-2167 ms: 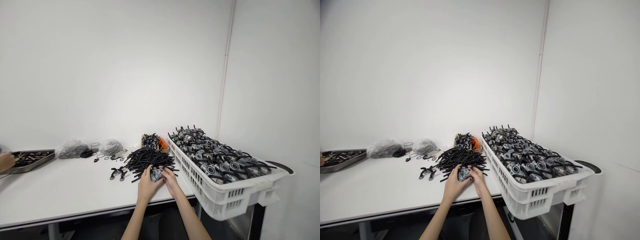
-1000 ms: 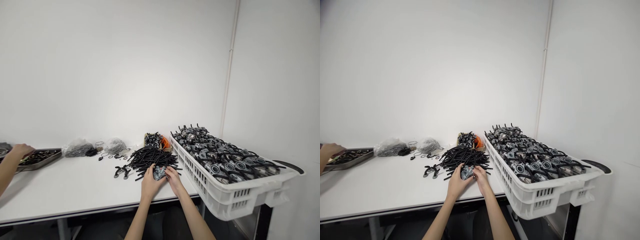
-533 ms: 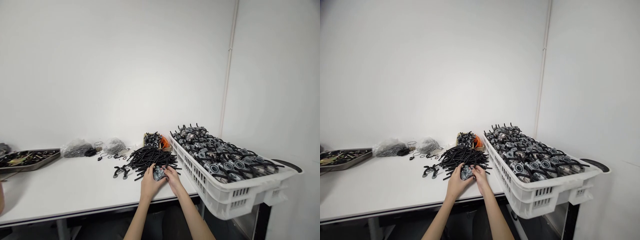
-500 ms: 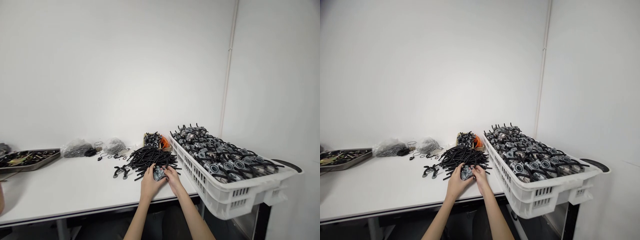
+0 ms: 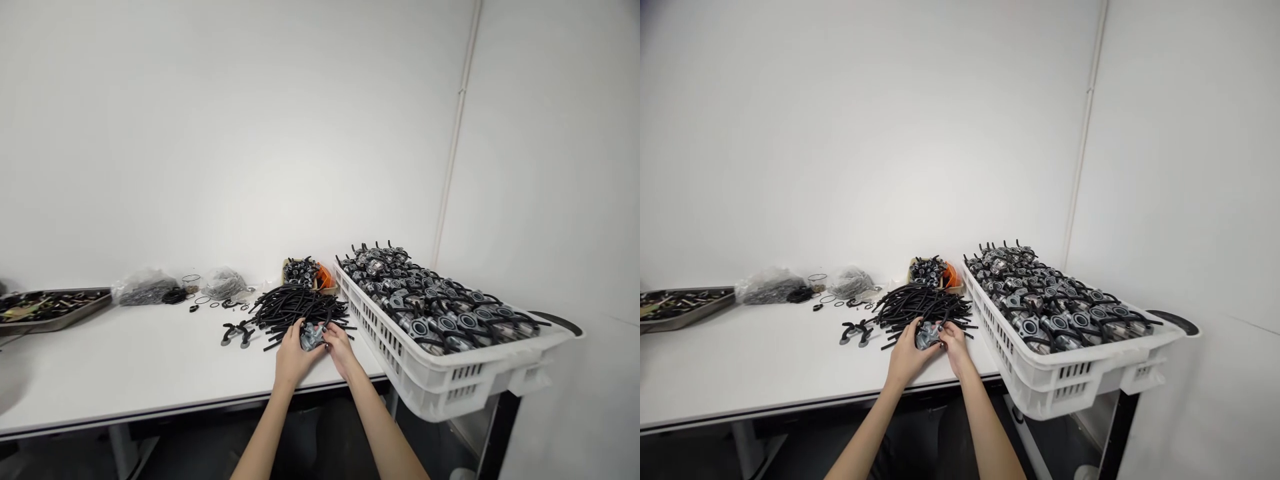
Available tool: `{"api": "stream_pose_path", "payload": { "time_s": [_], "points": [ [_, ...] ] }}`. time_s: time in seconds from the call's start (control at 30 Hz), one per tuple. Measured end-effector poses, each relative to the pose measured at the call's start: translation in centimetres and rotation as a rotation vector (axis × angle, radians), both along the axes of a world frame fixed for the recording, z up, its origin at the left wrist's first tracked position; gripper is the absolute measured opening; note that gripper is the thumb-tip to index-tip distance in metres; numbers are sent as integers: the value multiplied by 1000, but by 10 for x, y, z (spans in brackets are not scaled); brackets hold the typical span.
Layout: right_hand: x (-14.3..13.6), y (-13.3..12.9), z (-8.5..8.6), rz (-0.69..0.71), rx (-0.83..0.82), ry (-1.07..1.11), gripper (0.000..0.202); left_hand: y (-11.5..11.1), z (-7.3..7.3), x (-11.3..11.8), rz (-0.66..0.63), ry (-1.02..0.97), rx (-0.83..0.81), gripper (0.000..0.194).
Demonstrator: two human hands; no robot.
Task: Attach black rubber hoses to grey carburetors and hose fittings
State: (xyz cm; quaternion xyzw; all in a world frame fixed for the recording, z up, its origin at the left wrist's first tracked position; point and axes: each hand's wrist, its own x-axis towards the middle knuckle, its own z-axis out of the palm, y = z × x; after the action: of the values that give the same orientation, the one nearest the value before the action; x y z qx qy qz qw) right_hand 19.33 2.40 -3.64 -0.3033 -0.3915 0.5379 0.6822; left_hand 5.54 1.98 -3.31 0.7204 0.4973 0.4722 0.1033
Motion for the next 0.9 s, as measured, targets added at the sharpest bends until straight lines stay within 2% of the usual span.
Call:
{"api": "stream_pose_path", "payload": {
  "time_s": [0.17,0.37,0.73,0.9],
  "points": [
    [0,1,-2,-21,7,-8,28,-3,1,0,-17,-5,9,74],
    [1,-2,-1,5,5,-22,36,-3,2,0,-22,-9,22,74],
    [0,1,-4,-60,39,-61,34,-3,2,0,-43,-10,19,75],
    [1,1,-4,-48,49,-57,35,-3,3,0,-35,-12,19,77]
  ]
}}
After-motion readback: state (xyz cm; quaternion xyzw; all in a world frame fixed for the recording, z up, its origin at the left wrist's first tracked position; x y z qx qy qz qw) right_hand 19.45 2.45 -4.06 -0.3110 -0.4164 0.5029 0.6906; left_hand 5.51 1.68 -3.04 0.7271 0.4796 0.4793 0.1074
